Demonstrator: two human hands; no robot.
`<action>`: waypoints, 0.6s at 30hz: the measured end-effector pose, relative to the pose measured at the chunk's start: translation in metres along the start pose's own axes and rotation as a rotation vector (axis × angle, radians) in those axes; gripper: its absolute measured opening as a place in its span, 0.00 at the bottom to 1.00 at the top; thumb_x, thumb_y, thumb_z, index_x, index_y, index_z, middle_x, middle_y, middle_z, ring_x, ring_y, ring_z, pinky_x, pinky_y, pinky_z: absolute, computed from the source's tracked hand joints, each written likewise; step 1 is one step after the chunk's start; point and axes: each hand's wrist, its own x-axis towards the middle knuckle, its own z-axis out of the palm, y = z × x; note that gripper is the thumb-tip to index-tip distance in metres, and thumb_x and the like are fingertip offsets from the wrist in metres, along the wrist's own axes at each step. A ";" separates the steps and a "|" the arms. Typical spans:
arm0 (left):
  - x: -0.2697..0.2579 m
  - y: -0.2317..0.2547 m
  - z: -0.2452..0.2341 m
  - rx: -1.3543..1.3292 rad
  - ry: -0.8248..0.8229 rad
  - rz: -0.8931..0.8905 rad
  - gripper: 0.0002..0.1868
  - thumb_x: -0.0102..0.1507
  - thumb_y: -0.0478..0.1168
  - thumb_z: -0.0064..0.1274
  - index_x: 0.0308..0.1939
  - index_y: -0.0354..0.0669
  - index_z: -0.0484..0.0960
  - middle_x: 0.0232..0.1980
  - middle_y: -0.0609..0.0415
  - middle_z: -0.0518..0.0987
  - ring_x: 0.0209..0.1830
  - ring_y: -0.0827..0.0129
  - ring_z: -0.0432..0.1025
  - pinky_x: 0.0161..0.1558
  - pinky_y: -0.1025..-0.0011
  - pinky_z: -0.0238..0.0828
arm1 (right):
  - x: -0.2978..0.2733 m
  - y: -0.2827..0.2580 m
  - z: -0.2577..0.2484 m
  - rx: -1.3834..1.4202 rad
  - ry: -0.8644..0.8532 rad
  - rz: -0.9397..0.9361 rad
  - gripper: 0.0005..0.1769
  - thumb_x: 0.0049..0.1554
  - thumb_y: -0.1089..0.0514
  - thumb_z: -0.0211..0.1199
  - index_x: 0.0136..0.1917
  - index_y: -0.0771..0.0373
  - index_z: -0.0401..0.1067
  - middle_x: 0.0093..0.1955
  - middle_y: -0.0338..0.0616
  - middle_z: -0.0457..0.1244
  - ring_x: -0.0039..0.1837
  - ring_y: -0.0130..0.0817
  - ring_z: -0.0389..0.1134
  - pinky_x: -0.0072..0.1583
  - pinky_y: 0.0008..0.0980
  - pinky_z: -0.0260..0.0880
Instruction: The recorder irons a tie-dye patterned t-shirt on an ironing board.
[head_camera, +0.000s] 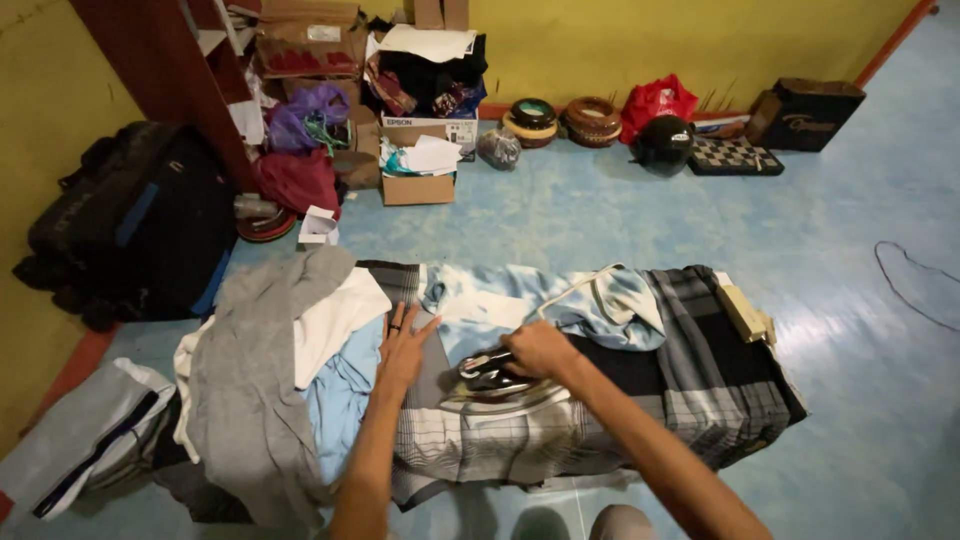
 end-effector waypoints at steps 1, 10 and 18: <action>0.002 0.000 -0.002 -0.001 0.001 0.004 0.30 0.65 0.28 0.41 0.65 0.65 0.79 0.75 0.46 0.65 0.79 0.46 0.52 0.75 0.43 0.44 | -0.004 0.006 -0.001 -0.001 0.002 0.004 0.20 0.50 0.42 0.69 0.47 0.59 0.75 0.38 0.52 0.70 0.43 0.55 0.72 0.46 0.52 0.73; 0.006 -0.002 0.001 0.012 0.021 -0.022 0.33 0.60 0.26 0.45 0.64 0.67 0.79 0.75 0.48 0.66 0.79 0.47 0.53 0.76 0.44 0.46 | -0.005 -0.011 -0.001 0.007 0.016 0.065 0.18 0.48 0.45 0.69 0.46 0.58 0.74 0.39 0.51 0.70 0.43 0.55 0.72 0.47 0.51 0.73; 0.007 0.000 0.001 -0.002 0.034 -0.016 0.34 0.58 0.26 0.47 0.64 0.65 0.80 0.74 0.47 0.67 0.78 0.46 0.53 0.75 0.44 0.46 | -0.026 0.014 0.012 -0.035 -0.007 0.026 0.21 0.49 0.45 0.70 0.49 0.59 0.73 0.38 0.52 0.69 0.42 0.55 0.72 0.44 0.51 0.72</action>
